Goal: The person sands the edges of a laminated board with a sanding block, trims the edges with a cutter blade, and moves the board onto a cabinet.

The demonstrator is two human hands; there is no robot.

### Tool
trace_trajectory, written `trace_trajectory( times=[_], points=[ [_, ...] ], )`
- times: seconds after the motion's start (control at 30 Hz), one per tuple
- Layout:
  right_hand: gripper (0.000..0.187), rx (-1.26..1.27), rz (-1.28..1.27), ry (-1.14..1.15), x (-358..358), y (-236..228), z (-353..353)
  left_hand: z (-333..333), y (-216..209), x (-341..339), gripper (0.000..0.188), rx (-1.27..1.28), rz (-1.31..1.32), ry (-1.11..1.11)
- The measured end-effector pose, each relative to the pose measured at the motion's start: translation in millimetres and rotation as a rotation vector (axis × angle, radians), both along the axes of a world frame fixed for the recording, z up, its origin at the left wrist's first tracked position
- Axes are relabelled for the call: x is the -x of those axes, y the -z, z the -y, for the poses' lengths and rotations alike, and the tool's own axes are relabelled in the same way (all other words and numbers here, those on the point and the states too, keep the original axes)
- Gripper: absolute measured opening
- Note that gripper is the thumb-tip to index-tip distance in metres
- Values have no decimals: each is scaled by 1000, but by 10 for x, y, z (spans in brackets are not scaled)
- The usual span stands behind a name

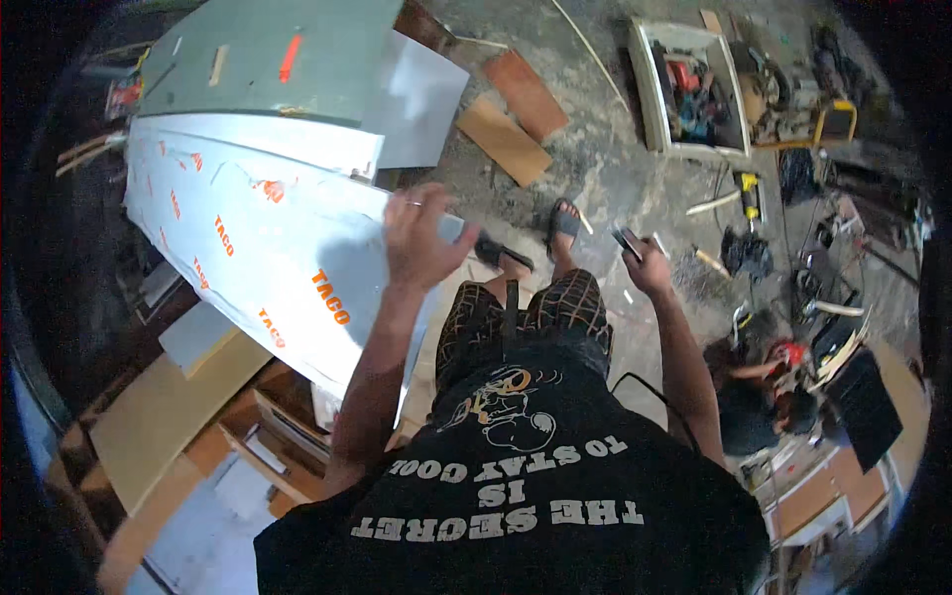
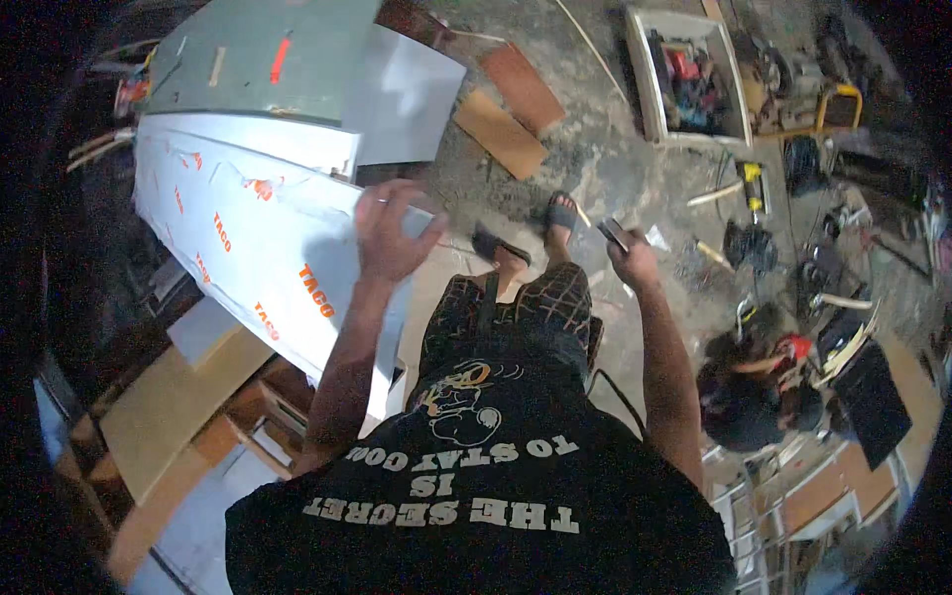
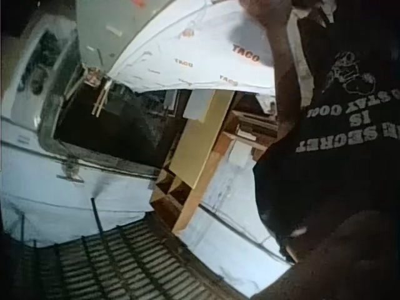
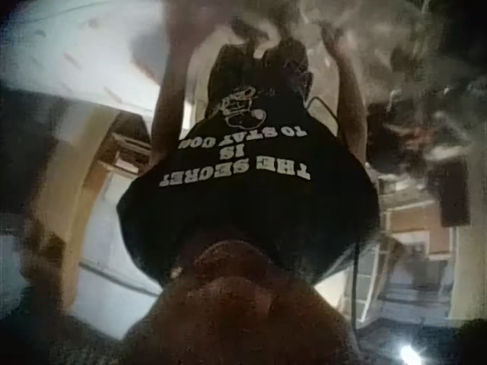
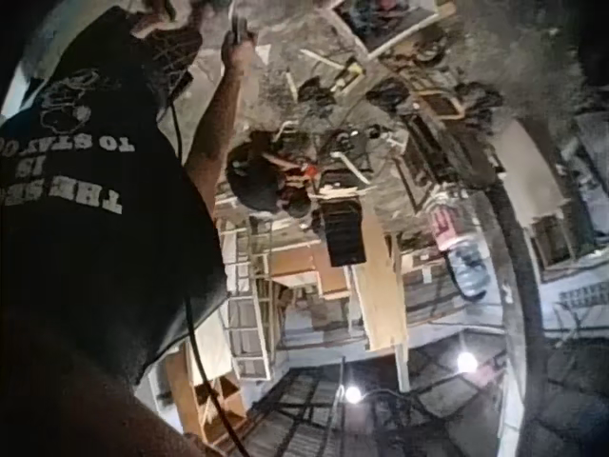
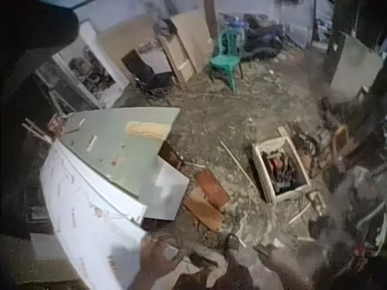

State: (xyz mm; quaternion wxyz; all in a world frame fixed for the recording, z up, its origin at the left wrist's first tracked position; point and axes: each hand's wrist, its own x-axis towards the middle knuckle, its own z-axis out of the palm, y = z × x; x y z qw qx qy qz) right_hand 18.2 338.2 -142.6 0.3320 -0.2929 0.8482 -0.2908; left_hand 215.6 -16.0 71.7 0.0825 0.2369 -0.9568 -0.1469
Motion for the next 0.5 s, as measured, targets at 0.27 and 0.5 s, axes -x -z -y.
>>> trace_trajectory(
  times=[0.27,0.5],
  points=[
    [43,23,124,198,-38,120,-94,-47,243,-546,66,-55,-39,-141],
    [46,-26,161,217,-361,221,-172,-485,335,-1243,62,117,82,66]
  ],
)
